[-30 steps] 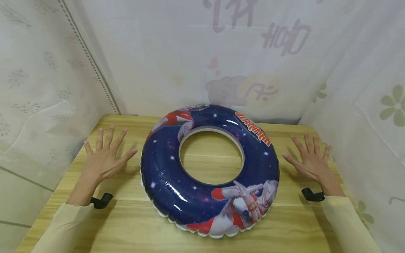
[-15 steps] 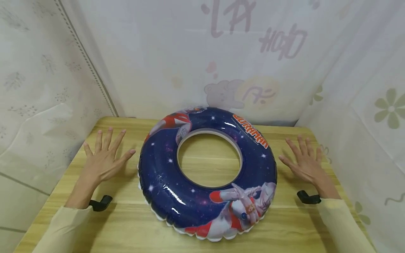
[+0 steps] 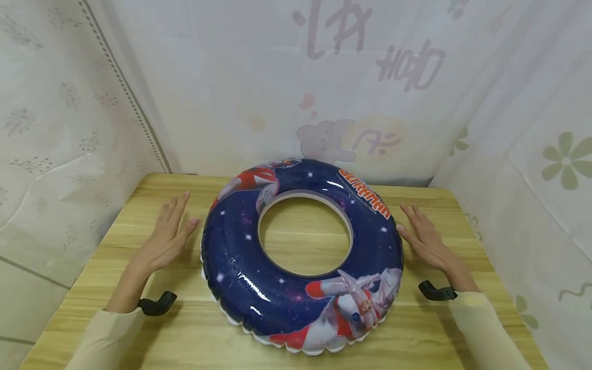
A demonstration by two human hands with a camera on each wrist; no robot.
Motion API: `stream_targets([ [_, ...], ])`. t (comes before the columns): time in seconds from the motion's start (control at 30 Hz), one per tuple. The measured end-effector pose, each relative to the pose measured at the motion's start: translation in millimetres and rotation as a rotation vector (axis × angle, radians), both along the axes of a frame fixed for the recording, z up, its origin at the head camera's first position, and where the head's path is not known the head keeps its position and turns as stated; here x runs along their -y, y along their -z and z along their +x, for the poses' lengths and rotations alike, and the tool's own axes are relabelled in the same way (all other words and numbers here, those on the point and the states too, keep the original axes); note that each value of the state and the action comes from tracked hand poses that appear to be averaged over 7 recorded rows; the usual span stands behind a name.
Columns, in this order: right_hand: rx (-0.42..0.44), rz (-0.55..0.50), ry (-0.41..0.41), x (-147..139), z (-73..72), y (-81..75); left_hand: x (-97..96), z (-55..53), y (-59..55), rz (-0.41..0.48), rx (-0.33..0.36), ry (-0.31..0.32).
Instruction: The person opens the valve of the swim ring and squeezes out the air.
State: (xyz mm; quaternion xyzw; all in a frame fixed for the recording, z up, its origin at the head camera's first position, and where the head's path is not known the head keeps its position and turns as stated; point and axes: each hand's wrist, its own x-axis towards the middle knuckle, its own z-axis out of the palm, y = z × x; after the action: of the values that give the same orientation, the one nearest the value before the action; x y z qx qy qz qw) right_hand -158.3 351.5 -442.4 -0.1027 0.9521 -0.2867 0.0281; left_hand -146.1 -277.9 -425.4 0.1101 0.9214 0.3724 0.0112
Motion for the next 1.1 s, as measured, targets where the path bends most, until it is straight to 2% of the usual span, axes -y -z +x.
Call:
stream_targets([
  [0.13, 0.052, -0.083, -0.014, 7, 1.8, -0.2, -10.8, -1.6, 0.1, 0.115, -0.024, 0.047],
  [0.23, 0.100, -0.157, -0.009, 11, 2.8, 0.6, -18.6, -3.1, 0.5, 0.159, -0.030, 0.057],
  [0.43, 0.223, -0.239, 0.033, 22, 4.6, 1.2, -27.0, 2.3, 1.5, 0.207, 0.046, -0.001],
  [0.67, 0.234, -0.279, 0.061, 26, 9.1, 3.9, -36.7, -0.2, 4.0, 0.301, 0.190, -0.027],
  [0.83, 0.245, -0.348, 0.059, 28, 8.8, 6.0, -40.6, -0.6, 2.5, 0.337, 0.211, -0.055],
  [1.1, 0.263, -0.398, 0.124, 31, 8.3, 5.6, -42.3, -1.7, 2.1, 0.395, 0.220, -0.098],
])
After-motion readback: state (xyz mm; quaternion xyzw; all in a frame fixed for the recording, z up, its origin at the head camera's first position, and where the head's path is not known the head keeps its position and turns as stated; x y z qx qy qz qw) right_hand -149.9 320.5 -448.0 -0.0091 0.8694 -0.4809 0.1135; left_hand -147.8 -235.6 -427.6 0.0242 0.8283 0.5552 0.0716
